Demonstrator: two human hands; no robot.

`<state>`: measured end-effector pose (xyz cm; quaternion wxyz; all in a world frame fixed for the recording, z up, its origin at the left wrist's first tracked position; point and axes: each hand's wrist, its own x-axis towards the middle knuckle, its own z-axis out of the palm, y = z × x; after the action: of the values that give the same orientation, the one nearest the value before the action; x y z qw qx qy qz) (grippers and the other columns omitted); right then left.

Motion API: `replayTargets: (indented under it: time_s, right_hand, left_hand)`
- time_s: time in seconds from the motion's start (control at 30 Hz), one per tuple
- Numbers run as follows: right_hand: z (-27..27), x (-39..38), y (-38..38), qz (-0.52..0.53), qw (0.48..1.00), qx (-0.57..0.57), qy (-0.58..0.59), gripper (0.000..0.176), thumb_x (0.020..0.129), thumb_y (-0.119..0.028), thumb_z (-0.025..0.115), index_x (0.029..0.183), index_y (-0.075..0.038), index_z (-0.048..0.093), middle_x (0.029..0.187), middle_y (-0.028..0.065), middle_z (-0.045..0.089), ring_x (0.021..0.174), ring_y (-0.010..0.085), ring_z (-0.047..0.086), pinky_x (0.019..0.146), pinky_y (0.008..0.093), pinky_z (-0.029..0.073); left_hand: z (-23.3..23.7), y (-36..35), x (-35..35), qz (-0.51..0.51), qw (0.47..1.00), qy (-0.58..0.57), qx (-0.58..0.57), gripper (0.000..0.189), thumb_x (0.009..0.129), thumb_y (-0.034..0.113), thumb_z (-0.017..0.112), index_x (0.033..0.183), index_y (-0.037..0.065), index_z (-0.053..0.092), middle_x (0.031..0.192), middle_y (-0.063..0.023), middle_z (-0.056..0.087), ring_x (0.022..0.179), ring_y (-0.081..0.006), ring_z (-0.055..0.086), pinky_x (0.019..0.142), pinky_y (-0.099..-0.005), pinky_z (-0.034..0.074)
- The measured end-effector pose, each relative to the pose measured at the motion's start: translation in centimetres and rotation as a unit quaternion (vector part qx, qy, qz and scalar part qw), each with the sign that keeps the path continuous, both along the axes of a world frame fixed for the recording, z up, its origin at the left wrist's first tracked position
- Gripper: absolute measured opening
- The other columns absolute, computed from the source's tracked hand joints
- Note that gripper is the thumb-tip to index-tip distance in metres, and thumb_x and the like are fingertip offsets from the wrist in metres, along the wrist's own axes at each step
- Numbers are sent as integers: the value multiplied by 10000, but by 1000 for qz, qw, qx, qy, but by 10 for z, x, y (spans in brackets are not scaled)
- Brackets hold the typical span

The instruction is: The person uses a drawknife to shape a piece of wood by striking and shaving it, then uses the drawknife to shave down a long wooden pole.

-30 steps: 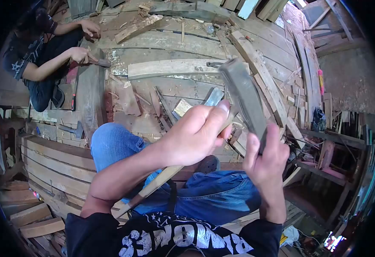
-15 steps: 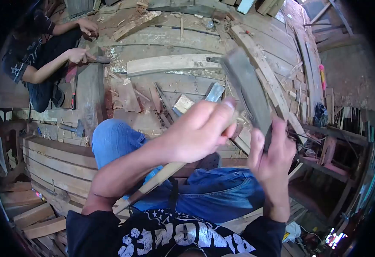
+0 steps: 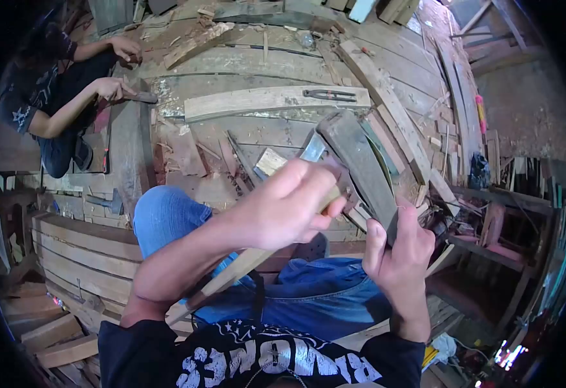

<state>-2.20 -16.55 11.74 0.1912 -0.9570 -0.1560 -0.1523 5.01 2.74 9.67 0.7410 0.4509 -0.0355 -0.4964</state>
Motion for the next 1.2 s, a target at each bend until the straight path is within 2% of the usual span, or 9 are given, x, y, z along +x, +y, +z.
replayTargets:
  time_s: [0.1, 0.23, 0.27, 0.6, 0.7, 0.77, 0.97, 1.17, 1.2]
  right_hand:
    - [14, 7, 7, -25, 996, -61, 53, 385, 827, -197, 699, 1072, 60, 548, 769, 154, 606, 573, 286, 616, 483, 349, 476]
    - [-3, -1, -6, 32, 998, -21, -51, 418, 805, -211, 723, 1077, 53, 545, 758, 137, 593, 549, 265, 590, 452, 339, 449]
    - [4, 2, -2, 15, 999, -29, -11, 413, 806, -208, 721, 1069, 58, 546, 762, 132, 589, 548, 264, 585, 452, 336, 448]
    - [14, -2, -1, -1, 996, -87, -1, 417, 813, -210, 714, 1098, 47, 550, 723, 116, 570, 529, 256, 578, 457, 334, 448]
    - [-1, -4, -3, 30, 998, 11, -57, 408, 816, -215, 710, 1112, 19, 553, 711, 94, 557, 526, 238, 574, 463, 327, 446]
    - [14, 1, 0, 12, 998, -57, -20, 405, 818, -213, 703, 1094, 44, 553, 727, 106, 571, 528, 238, 574, 465, 324, 443]
    - [0, -1, -10, 45, 994, -58, -86, 428, 811, -250, 706, 1084, 43, 556, 713, 108, 553, 527, 234, 561, 449, 326, 420]
    - [-6, 6, -14, 74, 990, -45, -115, 459, 807, -285, 715, 1080, 47, 555, 707, 106, 552, 502, 236, 535, 445, 335, 418]
    - [4, 10, -9, 88, 988, -59, -113, 456, 816, -286, 705, 1079, 54, 553, 712, 103, 562, 498, 236, 536, 444, 335, 420]
  left_hand:
    - [-4, -9, -7, -32, 999, -26, 5, 361, 1004, 270, 271, 839, 23, 475, 563, 2, 370, 459, -81, 310, 428, -237, 261]
    - [7, 0, -3, -28, 995, 90, -43, 375, 1010, 310, 304, 805, 39, 463, 553, 20, 335, 434, -77, 286, 408, -250, 255]
    - [-3, 0, 1, -60, 990, 88, -93, 384, 1013, 338, 315, 827, 38, 467, 552, 8, 345, 421, -80, 282, 401, -249, 257]
    - [-1, 1, -3, -53, 994, 62, -76, 340, 1010, 287, 266, 873, 35, 447, 554, -8, 360, 405, -89, 287, 389, -258, 269]
    - [6, 3, -5, -2, 995, 81, -54, 368, 1002, 293, 259, 811, 39, 445, 499, -1, 319, 376, -93, 281, 377, -263, 254]
    - [-3, -5, -9, -56, 988, 100, -102, 393, 998, 306, 260, 763, 47, 438, 483, 7, 302, 365, -90, 276, 374, -262, 249]
    - [-10, 2, -8, -59, 968, 165, -180, 409, 998, 326, 244, 719, 77, 410, 462, 10, 312, 325, -87, 266, 340, -256, 226]
    - [-29, -2, -4, -132, 882, 231, -390, 449, 1000, 366, 220, 692, 103, 412, 428, 30, 299, 289, -85, 288, 309, -263, 231]
    - [-25, -4, -8, -125, 907, 223, -335, 464, 1003, 380, 217, 688, 105, 418, 427, 30, 304, 286, -88, 298, 308, -268, 231]
